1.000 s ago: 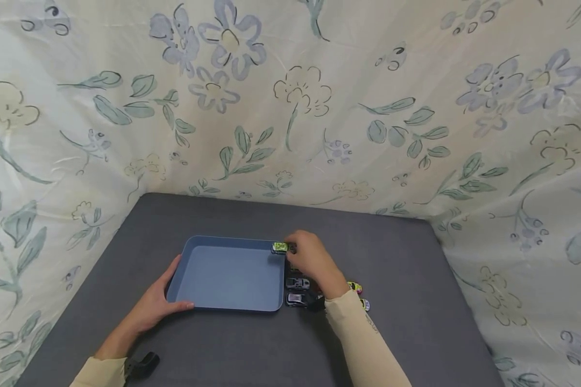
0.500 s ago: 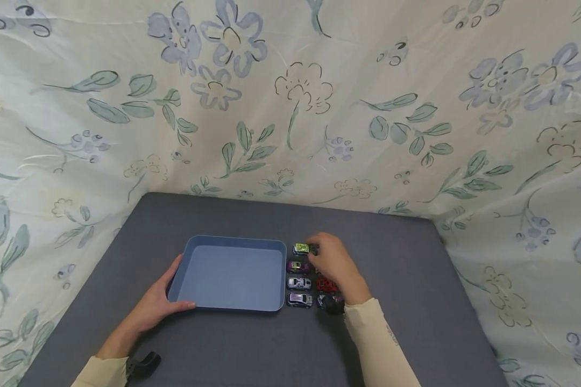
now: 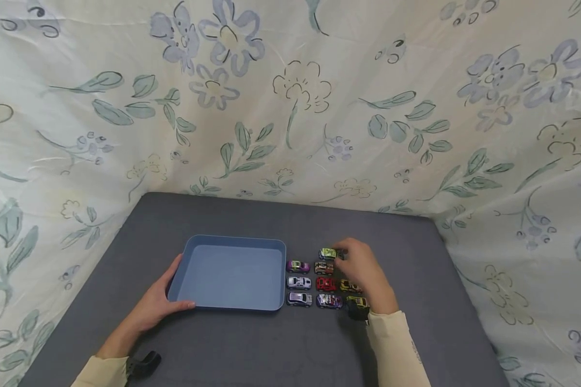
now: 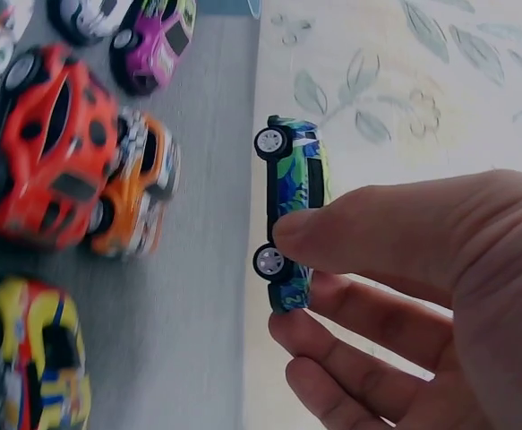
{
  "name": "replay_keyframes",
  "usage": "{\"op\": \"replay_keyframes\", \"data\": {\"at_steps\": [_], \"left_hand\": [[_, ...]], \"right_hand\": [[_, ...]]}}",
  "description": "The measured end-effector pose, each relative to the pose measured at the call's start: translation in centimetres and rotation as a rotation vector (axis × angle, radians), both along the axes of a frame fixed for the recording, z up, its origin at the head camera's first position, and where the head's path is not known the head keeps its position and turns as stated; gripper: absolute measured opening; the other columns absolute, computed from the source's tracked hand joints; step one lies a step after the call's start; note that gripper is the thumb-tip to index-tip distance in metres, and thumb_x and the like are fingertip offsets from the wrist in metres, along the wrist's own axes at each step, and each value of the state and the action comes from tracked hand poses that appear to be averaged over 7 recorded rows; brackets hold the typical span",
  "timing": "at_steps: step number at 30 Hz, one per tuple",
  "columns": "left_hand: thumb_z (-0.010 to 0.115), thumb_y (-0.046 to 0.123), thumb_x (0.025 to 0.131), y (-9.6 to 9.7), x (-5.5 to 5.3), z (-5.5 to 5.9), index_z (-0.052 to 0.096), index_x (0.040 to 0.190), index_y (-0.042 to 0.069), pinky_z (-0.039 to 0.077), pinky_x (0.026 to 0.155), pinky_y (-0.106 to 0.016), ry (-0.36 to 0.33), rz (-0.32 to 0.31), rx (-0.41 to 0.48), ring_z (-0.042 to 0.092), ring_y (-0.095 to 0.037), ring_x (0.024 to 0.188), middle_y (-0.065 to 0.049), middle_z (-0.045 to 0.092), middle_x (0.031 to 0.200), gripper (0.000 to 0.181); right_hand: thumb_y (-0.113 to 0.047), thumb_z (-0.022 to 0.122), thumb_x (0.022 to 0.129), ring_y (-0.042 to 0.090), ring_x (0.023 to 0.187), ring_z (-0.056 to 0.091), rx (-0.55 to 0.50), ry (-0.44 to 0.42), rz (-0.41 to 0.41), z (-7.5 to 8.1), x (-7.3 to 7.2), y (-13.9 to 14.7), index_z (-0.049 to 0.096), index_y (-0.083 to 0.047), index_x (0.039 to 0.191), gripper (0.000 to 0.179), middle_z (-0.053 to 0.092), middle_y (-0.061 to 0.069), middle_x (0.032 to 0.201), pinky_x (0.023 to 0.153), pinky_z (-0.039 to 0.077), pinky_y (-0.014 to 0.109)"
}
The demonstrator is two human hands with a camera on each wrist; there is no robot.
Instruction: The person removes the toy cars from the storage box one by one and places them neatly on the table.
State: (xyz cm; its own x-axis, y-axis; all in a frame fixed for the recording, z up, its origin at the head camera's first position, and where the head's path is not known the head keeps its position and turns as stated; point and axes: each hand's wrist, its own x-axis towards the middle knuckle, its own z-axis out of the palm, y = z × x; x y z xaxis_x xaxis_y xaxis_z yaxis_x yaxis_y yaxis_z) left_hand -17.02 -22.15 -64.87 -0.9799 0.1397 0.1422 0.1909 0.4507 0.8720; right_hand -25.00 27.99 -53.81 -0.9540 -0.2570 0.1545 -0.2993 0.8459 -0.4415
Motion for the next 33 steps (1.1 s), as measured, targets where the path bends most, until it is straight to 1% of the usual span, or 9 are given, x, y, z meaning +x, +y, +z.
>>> {"op": "replay_keyframes", "data": {"at_steps": [3, 7, 13, 19, 23, 33], "left_hand": [[0.099, 0.025, 0.080, 0.0, 0.1, 0.0, 0.008, 0.176, 0.013, 0.032, 0.113, -0.077, -0.003, 0.007, -0.006, 0.027, -0.057, 0.154, -0.031, 0.018, 0.175, 0.132], [0.098, 0.026, 0.080, -0.1, 0.1, -0.2, 0.008, 0.176, 0.014, 0.033, 0.113, -0.076, -0.002, 0.009, -0.008, 0.027, -0.057, 0.154, -0.032, 0.019, 0.174, 0.132], [0.098, 0.025, 0.082, 0.0, -0.1, -0.5, 0.006, 0.176, 0.014, 0.032, 0.112, -0.078, 0.009, -0.003, 0.009, 0.024, -0.059, 0.155, -0.032, 0.017, 0.175, 0.132], [0.098, 0.026, 0.081, -0.1, 0.0, -0.2, 0.007, 0.176, 0.013, 0.033, 0.112, -0.078, 0.002, 0.001, -0.002, 0.025, -0.059, 0.154, -0.032, 0.017, 0.174, 0.132], [0.098, 0.025, 0.081, -0.2, 0.1, -0.1, 0.008, 0.176, 0.013, 0.034, 0.112, -0.077, 0.000, -0.001, -0.005, 0.026, -0.059, 0.154, -0.032, 0.019, 0.174, 0.132], [0.098, 0.025, 0.081, -0.1, 0.2, -0.1, 0.008, 0.176, 0.014, 0.032, 0.113, -0.077, -0.006, -0.007, 0.003, 0.024, -0.057, 0.155, -0.031, 0.017, 0.175, 0.131]], "right_hand": [[-0.004, 0.075, 0.098, 0.046, 0.120, 0.065, 0.000, -0.008, -0.017, -0.3, 0.3, 1.1, 0.076, -0.001, 0.131, 0.033, 0.069, 0.022, 0.133, 0.096, 0.053, 0.065], [-0.004, 0.074, 0.099, 0.047, 0.121, 0.064, 0.007, -0.043, -0.050, -0.8, 0.5, 2.5, 0.075, 0.000, 0.132, 0.033, 0.069, 0.024, 0.134, 0.095, 0.053, 0.066], [-0.003, 0.075, 0.098, 0.049, 0.119, 0.065, 0.036, -0.089, -0.075, -1.7, 0.2, 4.2, 0.075, 0.001, 0.131, 0.033, 0.071, 0.025, 0.131, 0.093, 0.054, 0.065], [-0.001, 0.075, 0.097, 0.049, 0.119, 0.066, 0.037, -0.134, -0.073, -2.7, -0.2, 4.7, 0.076, 0.002, 0.129, 0.033, 0.071, 0.026, 0.130, 0.092, 0.055, 0.064], [-0.001, 0.076, 0.097, 0.048, 0.118, 0.067, 0.046, -0.147, -0.076, -3.3, -0.4, 4.9, 0.076, 0.003, 0.129, 0.033, 0.072, 0.026, 0.130, 0.092, 0.056, 0.063], [-0.002, 0.077, 0.096, 0.044, 0.111, 0.070, 0.041, -0.153, -0.086, -3.7, -0.5, 5.1, 0.077, 0.002, 0.129, 0.033, 0.073, 0.025, 0.126, 0.087, 0.057, 0.061]]}}
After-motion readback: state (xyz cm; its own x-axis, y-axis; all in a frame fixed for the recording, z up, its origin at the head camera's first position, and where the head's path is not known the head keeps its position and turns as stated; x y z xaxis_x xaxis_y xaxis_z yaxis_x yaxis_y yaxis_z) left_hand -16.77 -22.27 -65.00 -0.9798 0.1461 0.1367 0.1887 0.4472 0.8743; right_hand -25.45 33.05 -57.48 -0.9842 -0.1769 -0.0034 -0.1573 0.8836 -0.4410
